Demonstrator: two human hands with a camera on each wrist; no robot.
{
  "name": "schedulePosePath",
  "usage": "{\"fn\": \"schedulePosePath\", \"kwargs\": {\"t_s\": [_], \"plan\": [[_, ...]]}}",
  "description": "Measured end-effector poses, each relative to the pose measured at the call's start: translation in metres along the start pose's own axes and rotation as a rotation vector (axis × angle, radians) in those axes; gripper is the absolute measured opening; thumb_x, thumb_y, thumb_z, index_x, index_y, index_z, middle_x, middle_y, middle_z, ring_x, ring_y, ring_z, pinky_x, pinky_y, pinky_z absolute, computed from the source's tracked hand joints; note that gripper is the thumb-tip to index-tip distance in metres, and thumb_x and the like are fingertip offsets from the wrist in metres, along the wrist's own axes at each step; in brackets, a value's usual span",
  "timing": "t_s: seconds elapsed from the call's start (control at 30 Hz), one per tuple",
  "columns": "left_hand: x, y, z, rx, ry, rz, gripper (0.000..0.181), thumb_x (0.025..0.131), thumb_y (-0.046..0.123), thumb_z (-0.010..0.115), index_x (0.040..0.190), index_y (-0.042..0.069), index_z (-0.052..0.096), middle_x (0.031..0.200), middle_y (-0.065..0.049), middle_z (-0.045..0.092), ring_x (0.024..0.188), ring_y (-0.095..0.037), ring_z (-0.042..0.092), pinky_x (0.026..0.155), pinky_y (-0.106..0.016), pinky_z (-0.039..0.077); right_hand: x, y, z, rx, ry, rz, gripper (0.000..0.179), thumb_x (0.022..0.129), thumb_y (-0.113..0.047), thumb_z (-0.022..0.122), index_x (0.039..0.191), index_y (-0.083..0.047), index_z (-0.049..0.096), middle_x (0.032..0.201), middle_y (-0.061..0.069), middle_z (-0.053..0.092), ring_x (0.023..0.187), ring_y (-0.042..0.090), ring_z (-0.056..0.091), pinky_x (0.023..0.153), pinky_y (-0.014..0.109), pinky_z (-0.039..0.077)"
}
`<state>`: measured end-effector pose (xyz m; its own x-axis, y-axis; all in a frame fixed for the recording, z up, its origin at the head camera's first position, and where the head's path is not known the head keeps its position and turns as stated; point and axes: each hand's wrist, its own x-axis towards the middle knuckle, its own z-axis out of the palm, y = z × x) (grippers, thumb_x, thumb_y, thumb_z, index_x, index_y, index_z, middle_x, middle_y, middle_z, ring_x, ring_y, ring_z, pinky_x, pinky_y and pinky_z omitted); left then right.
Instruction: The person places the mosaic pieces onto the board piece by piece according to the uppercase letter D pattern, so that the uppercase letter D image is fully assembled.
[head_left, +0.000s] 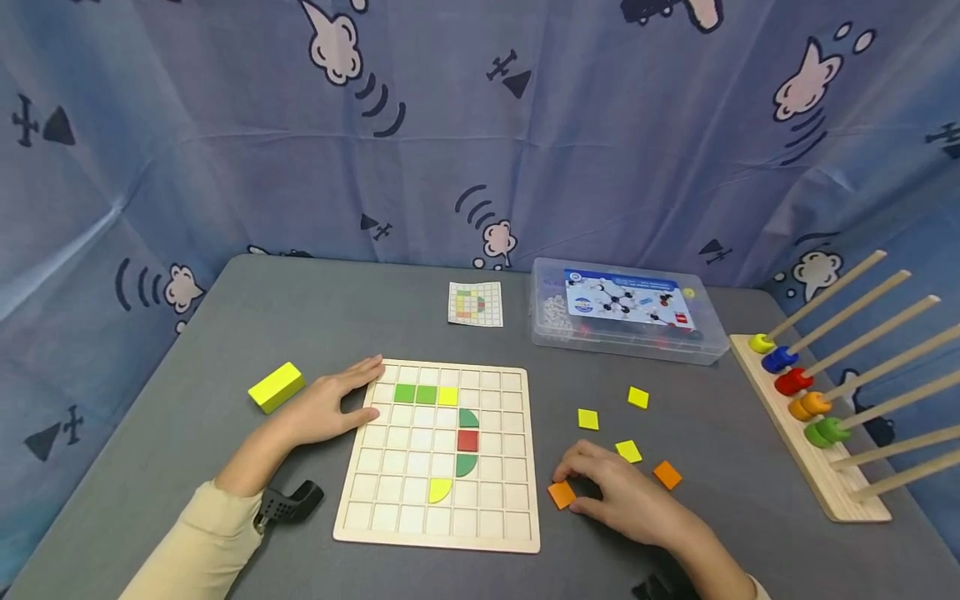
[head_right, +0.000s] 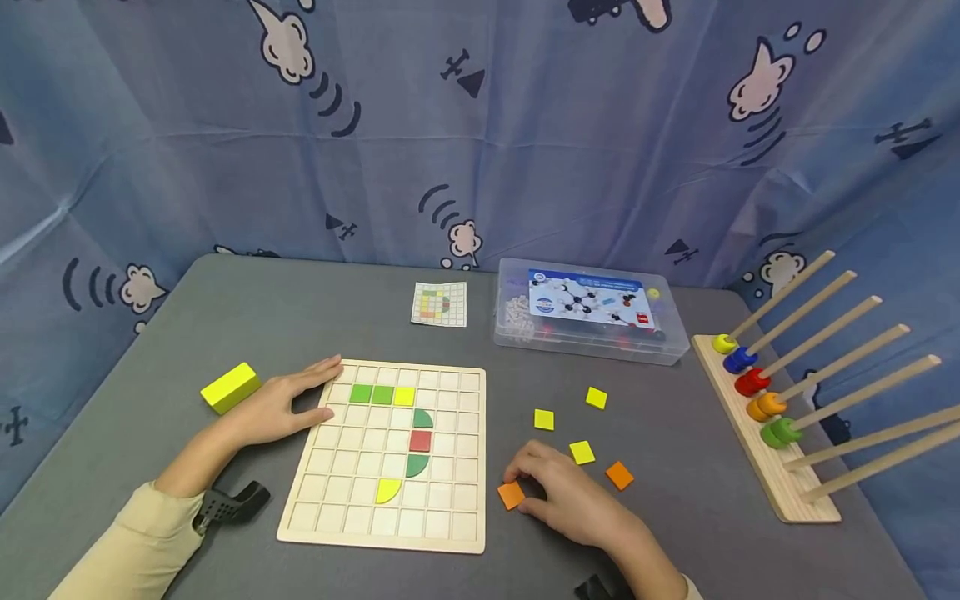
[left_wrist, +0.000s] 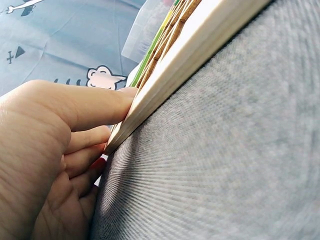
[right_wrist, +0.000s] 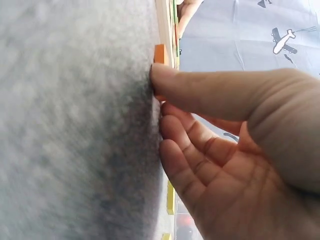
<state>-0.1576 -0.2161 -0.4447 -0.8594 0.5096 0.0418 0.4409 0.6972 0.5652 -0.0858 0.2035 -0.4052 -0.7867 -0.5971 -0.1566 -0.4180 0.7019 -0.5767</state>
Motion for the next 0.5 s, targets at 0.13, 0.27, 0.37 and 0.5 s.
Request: {"fn": "schedulePosePath", "kwargs": {"t_s": [0.13,0.27,0.37,0.5], "plan": [[0.001,0.000,0.000,-0.003,-0.001,0.003,0.067,0.091,0.035,0.062,0.145,0.005,0.038,0.153,-0.013,0.031,0.141,-0.034,0.029,0.109,-0.053,0.032,0.000,0.000,0.001,-0.014,0.033,-0.001,0.027,0.078,-0.016,0.077,0.098,-0.027,0.062,0.099,-0.016,0.054,0.089,0.002,0.052,0.077,0.024,0.050],[0.001,0.000,0.001,-0.006,0.000,0.004,0.066,0.091,0.034,0.062,0.145,0.005,0.038,0.153,-0.013,0.032,0.141,-0.034,0.029,0.109,-0.053,0.032,0.001,-0.003,0.002,-0.023,0.075,0.005,0.026,0.079,-0.019,0.077,0.100,-0.027,0.063,0.097,-0.017,0.055,0.087,0.001,0.053,0.076,0.024,0.050],[0.001,-0.001,0.001,-0.005,0.001,0.003,0.066,0.091,0.035,0.062,0.146,0.006,0.038,0.153,-0.012,0.032,0.141,-0.034,0.029,0.108,-0.053,0.032,0.004,-0.007,0.004,-0.004,0.119,-0.013,0.027,0.079,-0.019,0.077,0.101,-0.026,0.063,0.096,-0.018,0.056,0.087,0.001,0.055,0.077,0.024,0.051],[0.001,-0.002,0.001,-0.003,0.004,0.002,0.066,0.091,0.034,0.062,0.146,0.006,0.038,0.153,-0.012,0.032,0.140,-0.033,0.030,0.108,-0.053,0.032,0.009,-0.016,0.007,0.046,0.154,-0.073,0.029,0.078,-0.018,0.078,0.102,-0.024,0.064,0.097,-0.016,0.058,0.087,0.003,0.057,0.077,0.024,0.052]]}}
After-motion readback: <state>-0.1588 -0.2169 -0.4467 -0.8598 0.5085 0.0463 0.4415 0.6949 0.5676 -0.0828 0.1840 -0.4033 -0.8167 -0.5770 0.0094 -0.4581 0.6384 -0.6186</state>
